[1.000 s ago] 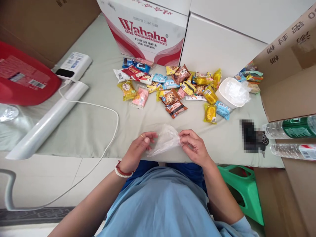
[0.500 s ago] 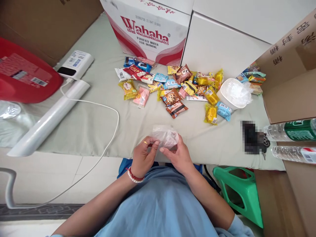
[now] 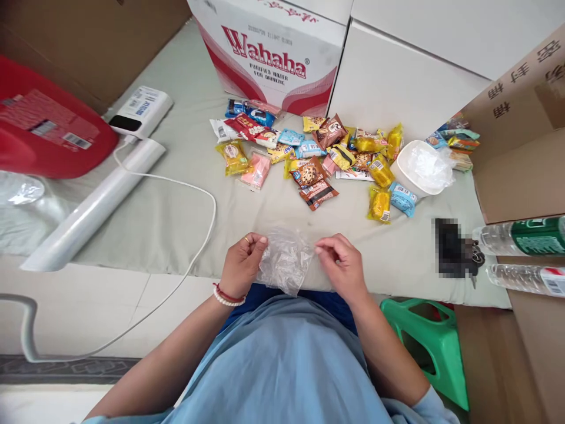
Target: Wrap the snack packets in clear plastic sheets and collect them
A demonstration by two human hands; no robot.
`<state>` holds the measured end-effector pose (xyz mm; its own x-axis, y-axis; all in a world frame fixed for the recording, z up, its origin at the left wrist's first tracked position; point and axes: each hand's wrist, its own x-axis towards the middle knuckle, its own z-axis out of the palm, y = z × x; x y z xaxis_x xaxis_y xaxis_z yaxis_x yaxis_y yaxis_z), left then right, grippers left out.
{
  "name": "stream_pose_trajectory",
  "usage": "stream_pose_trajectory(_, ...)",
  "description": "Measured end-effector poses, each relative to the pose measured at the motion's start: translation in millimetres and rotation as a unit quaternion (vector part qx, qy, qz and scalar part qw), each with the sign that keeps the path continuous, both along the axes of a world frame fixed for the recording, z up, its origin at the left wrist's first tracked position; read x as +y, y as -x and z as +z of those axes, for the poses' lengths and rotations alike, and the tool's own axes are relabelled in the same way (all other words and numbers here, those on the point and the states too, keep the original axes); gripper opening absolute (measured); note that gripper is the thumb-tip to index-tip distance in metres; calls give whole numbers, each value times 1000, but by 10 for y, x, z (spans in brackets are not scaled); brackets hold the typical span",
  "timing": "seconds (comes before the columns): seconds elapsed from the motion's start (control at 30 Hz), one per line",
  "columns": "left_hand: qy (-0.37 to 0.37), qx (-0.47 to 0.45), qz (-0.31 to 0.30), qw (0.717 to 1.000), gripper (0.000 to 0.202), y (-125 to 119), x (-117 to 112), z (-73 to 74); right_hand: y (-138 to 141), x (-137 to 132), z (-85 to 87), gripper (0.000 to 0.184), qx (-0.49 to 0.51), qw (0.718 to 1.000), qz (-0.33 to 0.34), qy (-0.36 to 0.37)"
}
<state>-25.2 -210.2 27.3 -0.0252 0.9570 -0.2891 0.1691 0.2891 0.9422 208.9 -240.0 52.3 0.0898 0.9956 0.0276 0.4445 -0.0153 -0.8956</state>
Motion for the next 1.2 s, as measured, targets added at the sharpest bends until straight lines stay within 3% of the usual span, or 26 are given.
stream_pose_trajectory(0.13,6,-2,-19,1000,45,-3,19,-6,221,164,-121,18,-72,995,73,-6)
stream_pose_trajectory(0.23,8,-24,-17,1000,52,53,24,-16,214,228,-199,11,-1,995,97,5)
stream_pose_trajectory(0.4,-7,-56,-15,998,59,127,-13,-29,-86,88,-156,14,174,981,57,69)
stream_pose_trajectory(0.53,18,-100,-42,994,56,142,-19,-54,-310,-73,-118,18,235,967,10,97)
stream_pose_trajectory(0.67,16,-109,-74,991,50,154,-23,-76,-271,-90,-48,19,162,981,-10,103)
stream_pose_trajectory(0.83,-10,-76,-75,994,47,137,-48,-78,107,100,2,27,61,992,49,102)
stream_pose_trajectory(0.93,-11,-69,-60,996,49,142,-72,-67,271,198,-33,22,47,990,77,109)
stream_pose_trajectory(1.2,-3,-81,-38,996,57,173,-76,-57,113,133,17,17,70,989,125,36)
